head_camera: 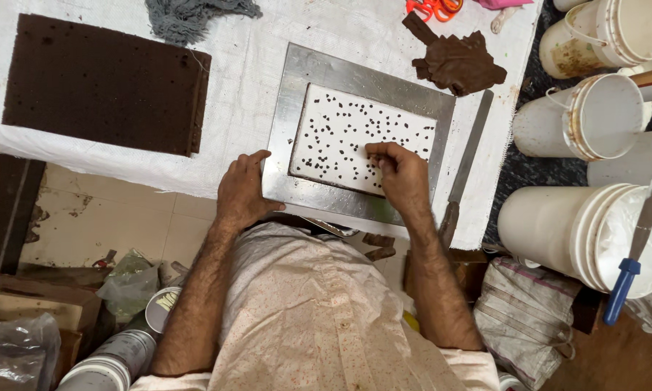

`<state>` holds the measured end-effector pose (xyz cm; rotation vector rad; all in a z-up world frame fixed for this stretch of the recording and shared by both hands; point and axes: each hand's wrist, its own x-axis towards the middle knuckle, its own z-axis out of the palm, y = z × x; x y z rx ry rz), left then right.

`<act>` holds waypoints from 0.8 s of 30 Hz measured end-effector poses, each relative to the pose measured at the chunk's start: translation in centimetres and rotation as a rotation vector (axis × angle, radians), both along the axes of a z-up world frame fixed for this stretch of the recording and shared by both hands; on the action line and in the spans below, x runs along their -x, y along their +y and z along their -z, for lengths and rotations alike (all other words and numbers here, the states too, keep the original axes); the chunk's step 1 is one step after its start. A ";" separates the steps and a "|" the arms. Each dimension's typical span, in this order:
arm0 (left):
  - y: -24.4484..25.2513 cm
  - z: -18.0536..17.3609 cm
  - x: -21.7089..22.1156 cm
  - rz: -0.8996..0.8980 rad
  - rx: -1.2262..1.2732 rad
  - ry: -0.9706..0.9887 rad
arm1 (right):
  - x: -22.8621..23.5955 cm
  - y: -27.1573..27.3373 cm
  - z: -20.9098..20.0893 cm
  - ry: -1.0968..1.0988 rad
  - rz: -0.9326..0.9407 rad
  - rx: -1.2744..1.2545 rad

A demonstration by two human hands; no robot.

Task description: The person places small black objects onto a white rectangular surface inside a metal frame, then covers it with a dark brown sheet. They pour a clear liquid over the sheet and spread it with their hand. Finally, they scoop a white paste from a bucket and spread it evenly over the surface using a metal spatula.

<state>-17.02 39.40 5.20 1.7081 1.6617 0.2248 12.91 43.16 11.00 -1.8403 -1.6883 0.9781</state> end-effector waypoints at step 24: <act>-1.0 0.0 1.3 0.036 0.010 -0.133 | 3.0 -0.6 -3.5 -0.261 -0.044 -0.253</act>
